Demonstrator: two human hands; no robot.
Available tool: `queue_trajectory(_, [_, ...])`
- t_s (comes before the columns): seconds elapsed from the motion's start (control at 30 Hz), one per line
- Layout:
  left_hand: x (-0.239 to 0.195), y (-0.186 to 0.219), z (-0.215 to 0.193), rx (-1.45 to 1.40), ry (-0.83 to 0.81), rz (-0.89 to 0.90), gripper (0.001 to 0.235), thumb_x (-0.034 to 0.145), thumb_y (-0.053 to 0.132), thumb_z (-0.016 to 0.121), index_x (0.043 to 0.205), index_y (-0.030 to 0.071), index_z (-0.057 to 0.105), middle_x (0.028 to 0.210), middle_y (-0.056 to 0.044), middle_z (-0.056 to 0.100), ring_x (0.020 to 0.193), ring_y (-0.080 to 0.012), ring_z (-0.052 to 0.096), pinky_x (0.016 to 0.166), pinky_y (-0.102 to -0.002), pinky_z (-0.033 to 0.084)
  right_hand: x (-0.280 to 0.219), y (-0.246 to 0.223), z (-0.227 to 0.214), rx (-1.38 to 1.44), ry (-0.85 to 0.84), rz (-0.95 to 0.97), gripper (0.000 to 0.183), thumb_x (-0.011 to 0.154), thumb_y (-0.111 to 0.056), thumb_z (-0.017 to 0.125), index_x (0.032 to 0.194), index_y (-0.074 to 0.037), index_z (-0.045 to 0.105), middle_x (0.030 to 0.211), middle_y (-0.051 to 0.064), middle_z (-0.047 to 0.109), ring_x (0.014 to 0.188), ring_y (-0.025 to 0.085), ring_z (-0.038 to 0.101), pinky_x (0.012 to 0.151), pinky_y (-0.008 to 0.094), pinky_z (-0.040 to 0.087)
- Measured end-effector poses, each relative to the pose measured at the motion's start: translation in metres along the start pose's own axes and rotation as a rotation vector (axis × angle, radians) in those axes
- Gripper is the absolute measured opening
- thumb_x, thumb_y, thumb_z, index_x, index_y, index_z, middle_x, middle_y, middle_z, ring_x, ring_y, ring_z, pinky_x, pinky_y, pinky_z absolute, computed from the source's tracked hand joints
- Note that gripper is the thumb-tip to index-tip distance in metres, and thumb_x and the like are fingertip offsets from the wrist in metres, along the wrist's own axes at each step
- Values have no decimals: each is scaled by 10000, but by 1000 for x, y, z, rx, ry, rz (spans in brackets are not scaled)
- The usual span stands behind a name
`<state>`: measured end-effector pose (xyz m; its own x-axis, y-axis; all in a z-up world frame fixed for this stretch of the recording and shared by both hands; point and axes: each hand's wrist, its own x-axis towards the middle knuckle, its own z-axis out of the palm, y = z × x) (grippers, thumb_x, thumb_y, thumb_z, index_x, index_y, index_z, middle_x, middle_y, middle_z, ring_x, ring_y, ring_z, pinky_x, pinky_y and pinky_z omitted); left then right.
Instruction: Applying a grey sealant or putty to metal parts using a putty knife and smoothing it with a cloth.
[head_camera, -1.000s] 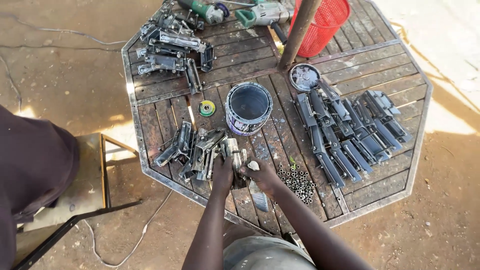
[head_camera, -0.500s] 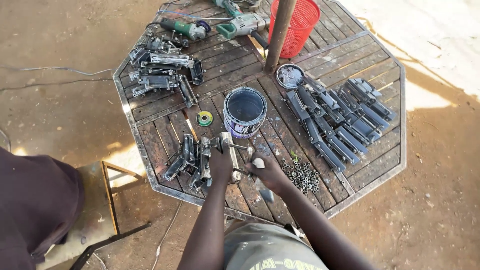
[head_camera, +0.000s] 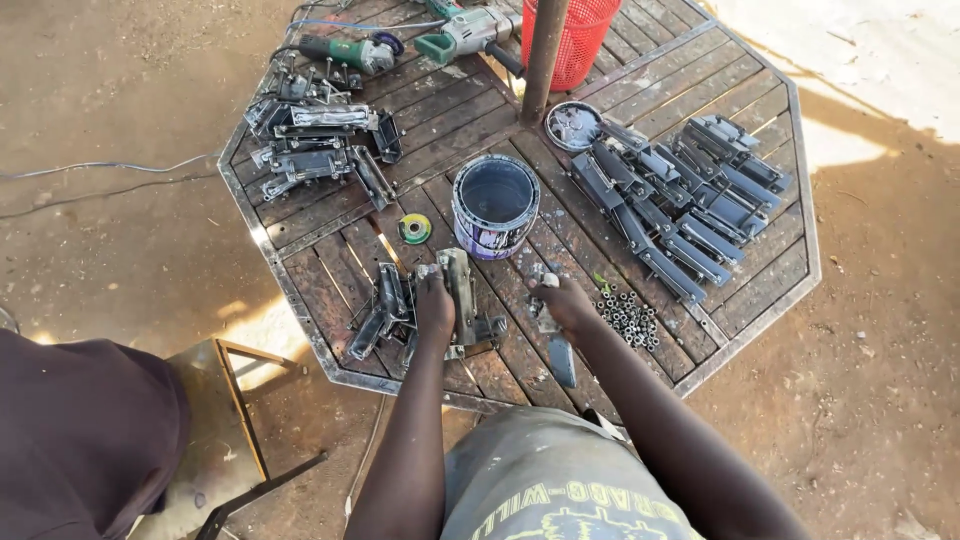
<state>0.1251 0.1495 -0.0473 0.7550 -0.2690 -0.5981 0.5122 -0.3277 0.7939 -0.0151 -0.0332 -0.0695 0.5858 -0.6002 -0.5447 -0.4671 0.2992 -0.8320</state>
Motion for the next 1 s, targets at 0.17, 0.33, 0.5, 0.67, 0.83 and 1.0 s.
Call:
queue_trajectory(0.17, [-42,17,-6,87,-125,110,613,1115,453,368,1617,105,310,1586,-252,376,1448,-473,386,1175,-656,373,-19,-44,21,-478,-33,-165,416,918,-249,712,1280,-50,658,1063,178,728,1070,368,693,907,484,527])
queue_trajectory(0.33, [-20,7,13,65,-283,302,292,1137,211,408,1332,41,543,1022,-168,616,936,-228,636,798,-494,530,-36,-60,39,-675,-199,-344,447,833,-338,804,1167,-59,703,1003,197,735,1009,411,693,867,496,535])
queue_trajectory(0.5, [-2,5,33,208,-244,449,152,1060,132,564,939,41,585,871,-201,680,815,-311,722,695,-452,566,-56,-75,36,-933,-29,-318,479,795,-413,753,1118,-75,647,1034,228,721,1066,451,680,908,562,555])
queue_trajectory(0.67, [-65,38,44,487,-135,473,168,1002,176,579,1032,29,654,974,-234,727,955,-414,716,816,-556,558,-58,-62,36,-966,81,-293,422,791,-365,714,1084,-74,626,1013,230,711,1031,448,696,899,556,565])
queue_trajectory(0.83, [-39,14,43,594,-48,478,186,1027,228,512,1030,87,633,1022,-207,709,1094,-414,684,937,-539,524,-74,-66,33,-913,79,-355,498,760,-334,748,1165,-75,618,1096,243,685,1081,474,672,939,574,545])
queue_trajectory(1.0, [-69,33,32,316,-5,228,333,1071,305,428,1249,98,617,1276,-231,650,1259,-425,603,1049,-587,478,-58,-68,34,-884,-26,-424,456,805,-280,712,1200,-87,593,1069,272,684,1053,512,661,912,615,528])
